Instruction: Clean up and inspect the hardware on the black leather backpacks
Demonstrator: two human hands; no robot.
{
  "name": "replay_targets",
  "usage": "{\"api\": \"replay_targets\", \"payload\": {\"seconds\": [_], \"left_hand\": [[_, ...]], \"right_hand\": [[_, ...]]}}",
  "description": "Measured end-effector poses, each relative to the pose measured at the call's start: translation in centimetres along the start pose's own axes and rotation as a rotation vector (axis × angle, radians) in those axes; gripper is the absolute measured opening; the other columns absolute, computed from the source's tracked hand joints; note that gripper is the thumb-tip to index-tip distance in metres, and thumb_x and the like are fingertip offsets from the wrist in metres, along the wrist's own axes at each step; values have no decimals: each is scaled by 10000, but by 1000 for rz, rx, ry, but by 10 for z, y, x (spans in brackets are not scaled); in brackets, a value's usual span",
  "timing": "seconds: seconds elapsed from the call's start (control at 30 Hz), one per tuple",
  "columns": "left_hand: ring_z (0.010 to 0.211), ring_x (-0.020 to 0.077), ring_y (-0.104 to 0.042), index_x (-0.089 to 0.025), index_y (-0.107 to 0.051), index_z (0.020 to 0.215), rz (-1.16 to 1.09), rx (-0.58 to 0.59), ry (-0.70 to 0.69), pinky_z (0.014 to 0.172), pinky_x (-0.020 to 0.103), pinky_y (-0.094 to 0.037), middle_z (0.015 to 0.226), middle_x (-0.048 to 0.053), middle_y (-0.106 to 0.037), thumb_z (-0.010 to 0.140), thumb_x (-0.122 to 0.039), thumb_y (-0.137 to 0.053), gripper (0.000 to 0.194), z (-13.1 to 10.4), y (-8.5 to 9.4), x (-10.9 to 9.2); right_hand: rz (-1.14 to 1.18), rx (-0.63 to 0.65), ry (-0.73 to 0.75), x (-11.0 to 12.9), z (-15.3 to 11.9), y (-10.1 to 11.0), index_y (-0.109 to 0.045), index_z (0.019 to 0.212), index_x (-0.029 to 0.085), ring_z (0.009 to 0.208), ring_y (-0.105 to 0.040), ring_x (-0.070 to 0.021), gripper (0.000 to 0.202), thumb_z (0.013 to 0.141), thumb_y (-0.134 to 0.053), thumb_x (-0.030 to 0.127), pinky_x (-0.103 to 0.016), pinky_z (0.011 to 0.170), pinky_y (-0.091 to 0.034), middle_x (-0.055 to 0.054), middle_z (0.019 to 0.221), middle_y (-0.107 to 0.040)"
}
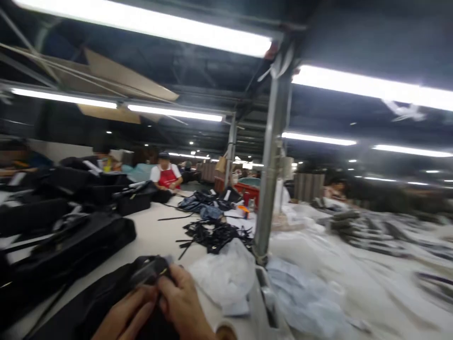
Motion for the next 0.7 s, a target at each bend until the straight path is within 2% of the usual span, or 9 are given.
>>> {"api": "replay_targets", "payload": {"seconds": [0.07, 0.13, 0.23, 0.33, 0.47, 0.53, 0.6, 0.7], "left_hand": [[866, 211, -646, -199, -682, 848, -140, 53, -33, 834, 265, -515, 847, 42, -699, 877, -423, -504, 287, -7, 16, -1], [817, 202, -634, -162, -660, 815, -317, 77, -16, 787, 275, -510, 800, 51, -681, 873, -472, -516, 347, -4, 18, -3], [646, 155, -589, -145, -606, 695, -491, 32, 71, 624, 245, -482, 677, 26, -619, 809, -520, -602, 392, 7, 7, -4], [445, 109, -490, -157, -544, 621, -609, 34, 167, 446, 222, -371, 512, -22, -515, 790, -555, -604, 436, 13, -7, 2], [371, 82, -384, -158, -531, 559, -572, 6, 237, 395, 216, -237, 407, -48, -430, 733, -513, -658, 416, 16, -8, 13], [411, 71, -364, -155, -529, 539, -493, -30, 210, 423, 218, -242, 446, -49, -439, 712, -469, -679, 388, 17, -2, 16], [459, 77, -363, -156, -529, 529, -390, -31, 171, 456, 224, -258, 490, -45, -455, 710, -443, -671, 368, 20, 3, 17], [488, 83, -337, -170, -486, 501, -302, 7, 136, 484, 234, -245, 490, -60, -413, 698, -447, -672, 387, 23, 12, 17]], "right_hand": [[-41, -1, -8, -10, 1, 5, -581, 778, 180, 381, -231, -34, 308, 734, -649, 477, -173, 369, -145, 112, 453, -368], [-103, -9, 4, -22, 3, 11, -581, 763, 179, 383, -253, -39, 344, 745, -643, 518, -180, 369, -156, 101, 454, -390], [-181, -67, 76, -34, 2, 13, -569, 684, 185, 393, -322, -51, 359, 764, -648, 526, -187, 376, -205, 83, 458, -418], [-224, -121, 104, -44, -2, 9, -564, 636, 189, 385, -377, -63, 379, 777, -645, 532, -192, 378, -254, 66, 441, -458], [-213, -45, 15, -57, -10, 3, -601, 711, 179, 349, -436, -76, 410, 773, -614, 584, -193, 362, -321, 29, 482, -573], [-136, 24, -49, -61, -13, 4, -627, 828, 173, 463, -571, -119, 442, 742, -634, 607, -214, 419, -426, -22, 664, -676], [-69, 71, -91, -62, -14, 9, -624, 891, 176, 620, -649, -164, 470, 703, -675, 604, -255, 516, -502, -48, 809, -703], [-83, 85, -82, -62, -12, 20, -606, 793, 169, 625, -616, -148, 413, 693, -701, 558, -244, 549, -479, -19, 718, -674]]}}
Point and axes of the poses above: each hand's wrist, its own z-axis towards the middle knuckle, its own y-axis out of the back of the hand, x = y × z, the point moved 3 cm from there along z, towards the middle knuckle
